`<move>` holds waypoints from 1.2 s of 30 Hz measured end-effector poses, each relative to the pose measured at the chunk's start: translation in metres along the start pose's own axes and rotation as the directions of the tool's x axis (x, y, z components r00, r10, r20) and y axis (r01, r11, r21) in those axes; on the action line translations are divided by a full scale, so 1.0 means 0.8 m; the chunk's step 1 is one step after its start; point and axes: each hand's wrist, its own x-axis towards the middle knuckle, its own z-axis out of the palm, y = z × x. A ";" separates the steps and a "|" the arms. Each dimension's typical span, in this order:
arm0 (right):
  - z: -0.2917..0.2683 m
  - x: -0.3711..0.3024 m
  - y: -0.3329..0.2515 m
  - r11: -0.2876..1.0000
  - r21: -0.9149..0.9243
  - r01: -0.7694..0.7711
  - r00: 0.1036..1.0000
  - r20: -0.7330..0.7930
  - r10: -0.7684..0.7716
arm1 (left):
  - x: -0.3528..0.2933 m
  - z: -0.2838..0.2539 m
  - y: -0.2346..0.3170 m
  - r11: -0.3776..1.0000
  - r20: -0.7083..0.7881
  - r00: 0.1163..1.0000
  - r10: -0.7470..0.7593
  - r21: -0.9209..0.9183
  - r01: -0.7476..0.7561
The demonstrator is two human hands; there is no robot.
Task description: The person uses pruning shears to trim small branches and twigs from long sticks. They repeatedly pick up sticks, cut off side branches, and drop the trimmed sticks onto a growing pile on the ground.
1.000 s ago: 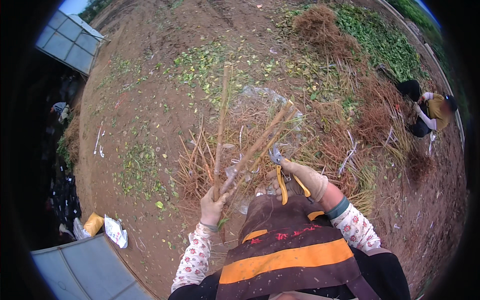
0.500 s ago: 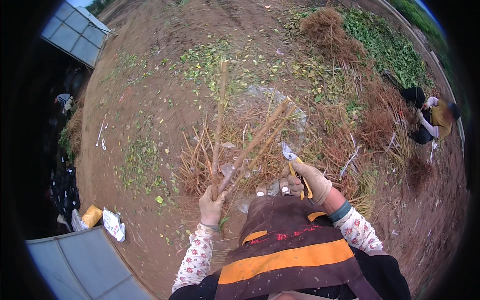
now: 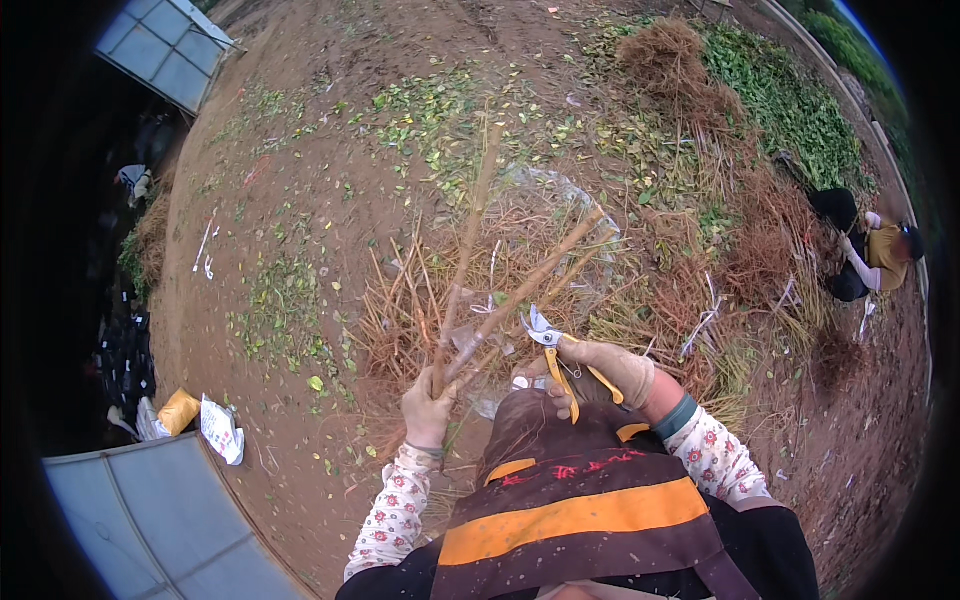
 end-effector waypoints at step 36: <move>-0.002 -0.036 -0.056 0.830 -0.426 0.361 0.770 -0.366 -0.523 | 0.018 0.010 -0.028 0.995 0.129 0.987 -0.092 0.048 0.086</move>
